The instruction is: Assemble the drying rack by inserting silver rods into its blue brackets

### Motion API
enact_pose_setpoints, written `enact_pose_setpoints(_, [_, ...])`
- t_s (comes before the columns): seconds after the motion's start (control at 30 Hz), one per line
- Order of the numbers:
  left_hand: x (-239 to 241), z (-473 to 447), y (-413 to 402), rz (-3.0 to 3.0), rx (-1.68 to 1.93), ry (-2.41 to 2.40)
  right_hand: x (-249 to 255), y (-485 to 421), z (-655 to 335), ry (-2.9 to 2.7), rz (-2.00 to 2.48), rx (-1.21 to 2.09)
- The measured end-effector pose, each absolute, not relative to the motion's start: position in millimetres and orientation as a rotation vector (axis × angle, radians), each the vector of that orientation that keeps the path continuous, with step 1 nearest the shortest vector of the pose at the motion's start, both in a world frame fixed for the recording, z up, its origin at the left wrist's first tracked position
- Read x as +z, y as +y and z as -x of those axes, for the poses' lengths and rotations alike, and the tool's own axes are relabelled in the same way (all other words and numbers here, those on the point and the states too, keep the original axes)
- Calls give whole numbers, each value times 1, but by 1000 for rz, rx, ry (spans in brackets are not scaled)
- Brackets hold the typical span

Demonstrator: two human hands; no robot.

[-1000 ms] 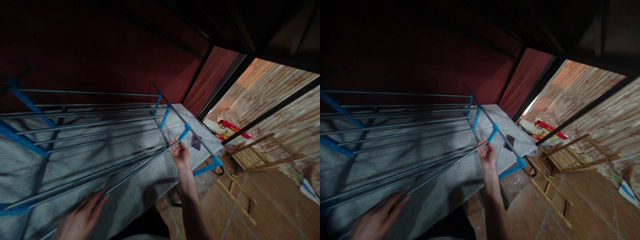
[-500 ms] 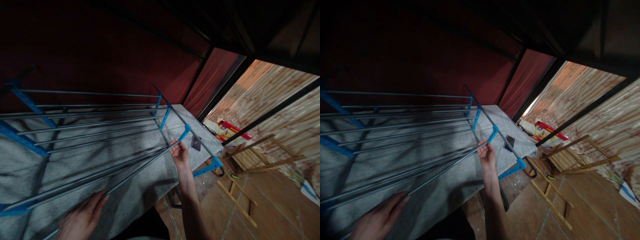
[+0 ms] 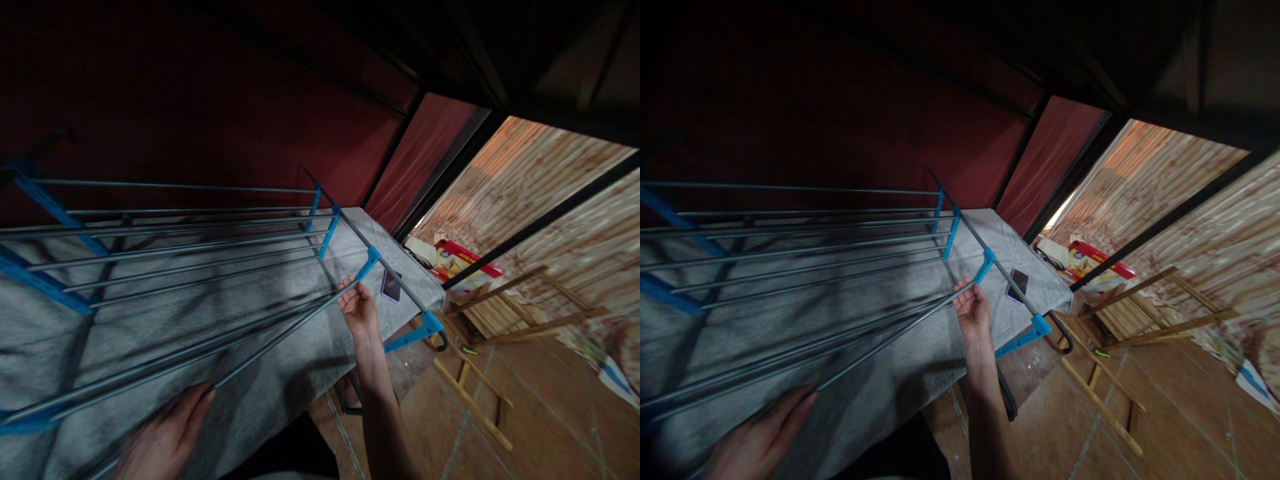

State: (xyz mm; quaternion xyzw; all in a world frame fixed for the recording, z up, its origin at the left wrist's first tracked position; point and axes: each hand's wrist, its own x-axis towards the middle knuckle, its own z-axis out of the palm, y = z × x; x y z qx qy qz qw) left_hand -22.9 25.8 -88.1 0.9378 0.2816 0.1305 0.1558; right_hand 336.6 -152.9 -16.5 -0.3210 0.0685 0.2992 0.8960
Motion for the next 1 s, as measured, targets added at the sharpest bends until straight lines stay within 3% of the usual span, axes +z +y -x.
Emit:
enact_pose_setpoints(0.57, [-101,29,32,-2771,605,627,-14,-155,-336,155,675,614])
enact_pose_setpoints(1.0, [-100,24,26,-2738,589,707,-17,-157,-340,136,675,596])
